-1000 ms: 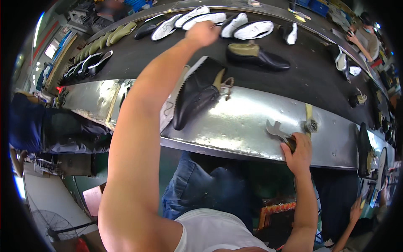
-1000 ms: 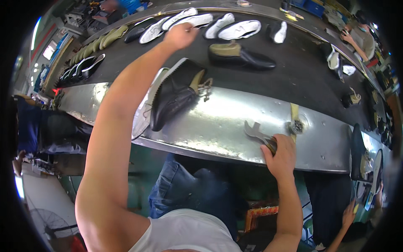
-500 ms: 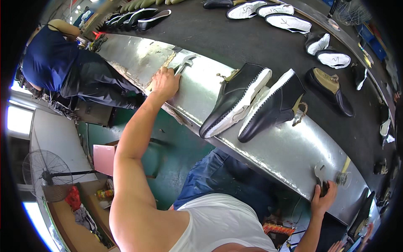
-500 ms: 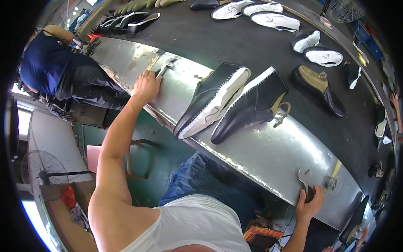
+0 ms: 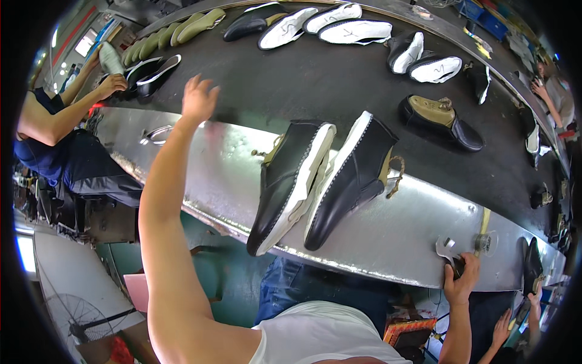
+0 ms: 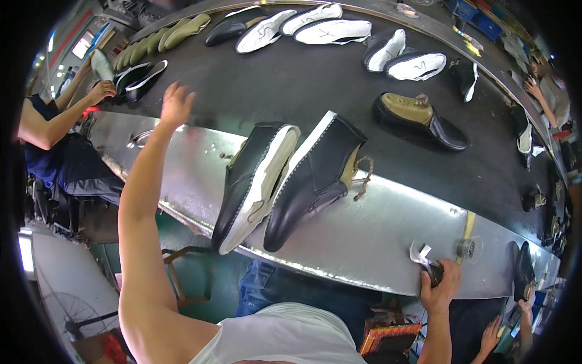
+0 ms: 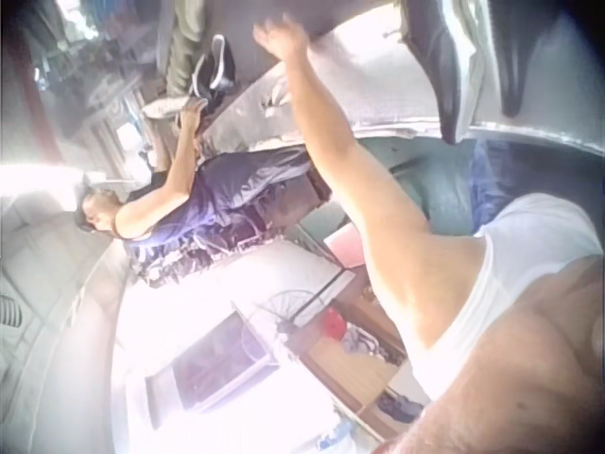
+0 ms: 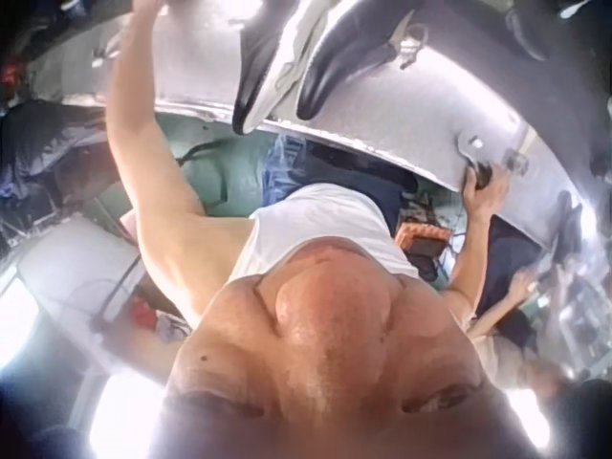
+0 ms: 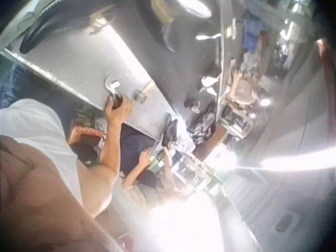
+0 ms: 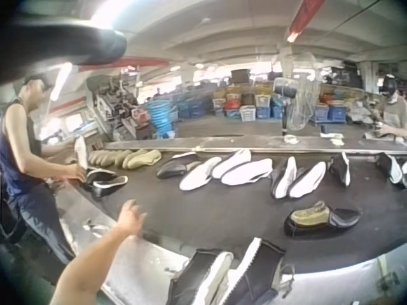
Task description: Trim and inspect shoe components on a conveyor belt using hand tools.
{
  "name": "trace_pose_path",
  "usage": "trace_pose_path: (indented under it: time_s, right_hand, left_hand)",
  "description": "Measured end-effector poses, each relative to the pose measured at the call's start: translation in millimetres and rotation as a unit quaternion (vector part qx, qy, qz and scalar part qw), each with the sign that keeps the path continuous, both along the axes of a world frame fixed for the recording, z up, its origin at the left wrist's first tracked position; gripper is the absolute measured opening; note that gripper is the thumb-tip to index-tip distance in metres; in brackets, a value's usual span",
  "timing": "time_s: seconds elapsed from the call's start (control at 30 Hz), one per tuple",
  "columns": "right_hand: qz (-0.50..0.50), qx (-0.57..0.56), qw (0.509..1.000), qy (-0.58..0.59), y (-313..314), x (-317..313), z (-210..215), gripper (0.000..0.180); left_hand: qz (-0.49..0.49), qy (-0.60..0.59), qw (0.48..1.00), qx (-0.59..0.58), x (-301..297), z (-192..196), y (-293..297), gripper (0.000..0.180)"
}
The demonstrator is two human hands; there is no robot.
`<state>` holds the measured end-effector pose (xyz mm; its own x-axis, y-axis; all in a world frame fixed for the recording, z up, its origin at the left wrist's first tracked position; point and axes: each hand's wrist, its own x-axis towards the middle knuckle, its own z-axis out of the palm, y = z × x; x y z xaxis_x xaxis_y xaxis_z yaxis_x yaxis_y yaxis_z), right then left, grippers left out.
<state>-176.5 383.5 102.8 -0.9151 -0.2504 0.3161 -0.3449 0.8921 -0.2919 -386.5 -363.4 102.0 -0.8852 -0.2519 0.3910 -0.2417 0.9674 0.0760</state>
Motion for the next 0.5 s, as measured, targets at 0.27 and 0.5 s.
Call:
trace_pose_path:
  time_s: [0.27, 0.5]
  right_hand:
    - [0.014, -0.011, 1.0, -0.019, -2.9, -6.9, 1.2, 0.043]
    - [-0.004, 0.01, 0.999, -0.053, -2.3, -8.9, 13.4, 0.044]
  left_hand:
    - [-0.009, 0.008, 0.972, 0.233, -192.1, -30.2, 64.5, 0.06]
    - [0.088, -0.04, 0.934, 0.344, -267.5, -10.6, 109.5, 0.079]
